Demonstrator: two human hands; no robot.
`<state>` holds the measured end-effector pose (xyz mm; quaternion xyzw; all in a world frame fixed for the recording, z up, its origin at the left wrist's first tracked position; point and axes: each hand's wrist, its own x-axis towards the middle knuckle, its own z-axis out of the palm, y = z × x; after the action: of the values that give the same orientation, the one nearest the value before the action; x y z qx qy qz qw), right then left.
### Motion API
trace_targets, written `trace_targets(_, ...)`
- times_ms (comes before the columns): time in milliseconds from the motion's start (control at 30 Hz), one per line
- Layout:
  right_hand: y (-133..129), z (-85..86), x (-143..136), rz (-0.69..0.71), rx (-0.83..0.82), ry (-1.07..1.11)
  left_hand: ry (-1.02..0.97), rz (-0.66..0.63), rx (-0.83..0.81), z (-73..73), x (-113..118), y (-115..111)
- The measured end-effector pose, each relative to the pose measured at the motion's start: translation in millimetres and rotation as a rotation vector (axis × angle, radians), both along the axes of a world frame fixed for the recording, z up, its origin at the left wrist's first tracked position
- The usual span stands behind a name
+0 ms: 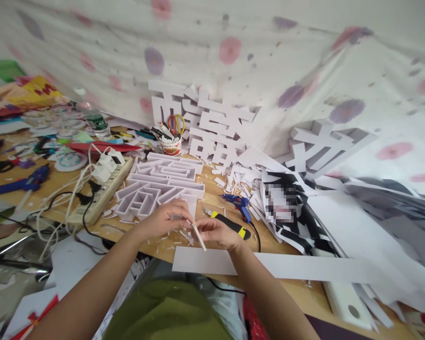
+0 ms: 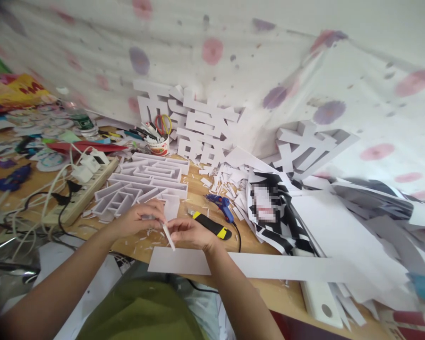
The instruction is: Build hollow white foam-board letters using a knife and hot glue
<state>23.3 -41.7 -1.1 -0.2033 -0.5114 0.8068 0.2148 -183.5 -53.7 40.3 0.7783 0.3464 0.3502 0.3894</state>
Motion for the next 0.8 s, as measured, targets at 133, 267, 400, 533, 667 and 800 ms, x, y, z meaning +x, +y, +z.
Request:
trace_targets(133,8,-11.3,-1,-0.363,0.225,-0.174,0.048,0.215,-0.002,-3.8,-5,-2)
trace_targets(267,5,-23.2,-8,-0.597,0.614,-0.578,0.21,0.436,0.139,-16.2,-10,0)
trace_targets(400,-4,-29.2,-14,-0.514,0.911,-0.747,0.313,0.454,0.304,-30.0,-11,0)
trace_targets(533,-6,-30.4,-14,-0.402,1.116,-0.824,0.364,0.42,0.328,-35.8,-8,-2)
trace_targets(667,-7,-30.2,-14,-0.389,1.185,-0.862,0.413,0.398,0.329,-38.7,-4,-3)
trace_targets(800,-7,-30.0,-16,-0.399,1.212,-0.86,0.428,0.396,0.336,-41.5,-2,-2)
